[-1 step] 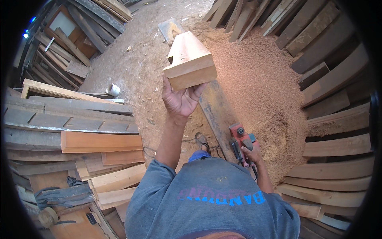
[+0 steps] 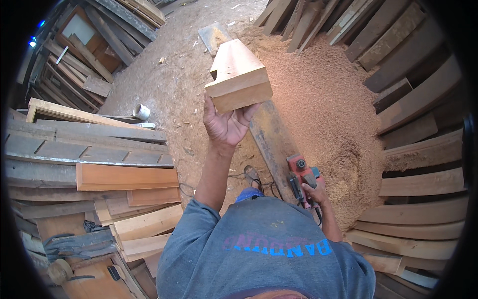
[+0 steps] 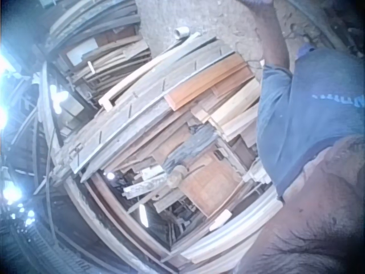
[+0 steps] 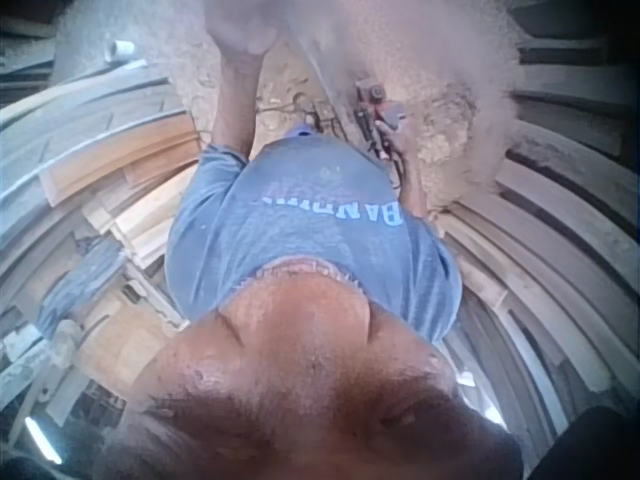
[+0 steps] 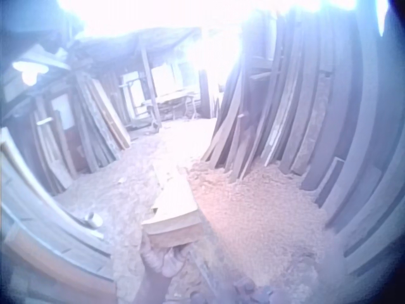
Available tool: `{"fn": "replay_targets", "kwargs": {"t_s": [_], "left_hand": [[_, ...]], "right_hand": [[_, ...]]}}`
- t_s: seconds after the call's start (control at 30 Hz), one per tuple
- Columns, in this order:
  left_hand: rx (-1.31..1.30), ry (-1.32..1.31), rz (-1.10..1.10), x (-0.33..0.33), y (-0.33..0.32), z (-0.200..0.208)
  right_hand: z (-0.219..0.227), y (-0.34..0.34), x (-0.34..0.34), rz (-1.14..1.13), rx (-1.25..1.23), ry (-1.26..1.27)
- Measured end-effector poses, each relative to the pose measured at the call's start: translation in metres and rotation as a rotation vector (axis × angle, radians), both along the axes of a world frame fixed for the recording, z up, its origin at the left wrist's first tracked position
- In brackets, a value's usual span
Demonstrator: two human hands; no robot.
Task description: The person planes the sides of a wooden board using an electric planer, turning the board over by hand between passes. The person then measures and marks the wooden board using an L-square ruler and a pencil.
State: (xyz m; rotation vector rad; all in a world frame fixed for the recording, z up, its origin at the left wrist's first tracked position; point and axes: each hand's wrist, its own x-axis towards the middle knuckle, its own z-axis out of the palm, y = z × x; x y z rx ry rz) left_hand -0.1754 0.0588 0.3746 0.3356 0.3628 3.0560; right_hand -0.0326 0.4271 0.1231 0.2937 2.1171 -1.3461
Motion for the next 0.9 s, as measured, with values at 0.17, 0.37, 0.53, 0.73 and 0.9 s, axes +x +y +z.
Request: {"fn": "replay_targets", "kwargs": {"t_s": [0.17,0.37,0.53,0.73,0.9], "left_hand": [[-0.169,-0.069,-0.001,0.015,0.008,-0.002],[-0.558,-0.464,-0.293,0.077,0.000,-0.123],[-0.652,-0.684,-0.243,0.113,-0.003,-0.302],[-0.768,-0.775,-0.089,0.109,0.016,-0.331],[-0.925,-0.818,-0.019,0.107,0.019,-0.358]], "right_hand": [[-0.006,0.003,0.005,-0.046,-0.043,-0.010],[0.020,0.000,-0.007,0.020,-0.013,0.047],[0.068,-0.038,-0.033,-0.012,-0.047,0.186],[0.092,-0.058,-0.049,-0.131,-0.302,0.107],[0.114,-0.090,-0.057,-0.096,-0.332,0.069]]}}
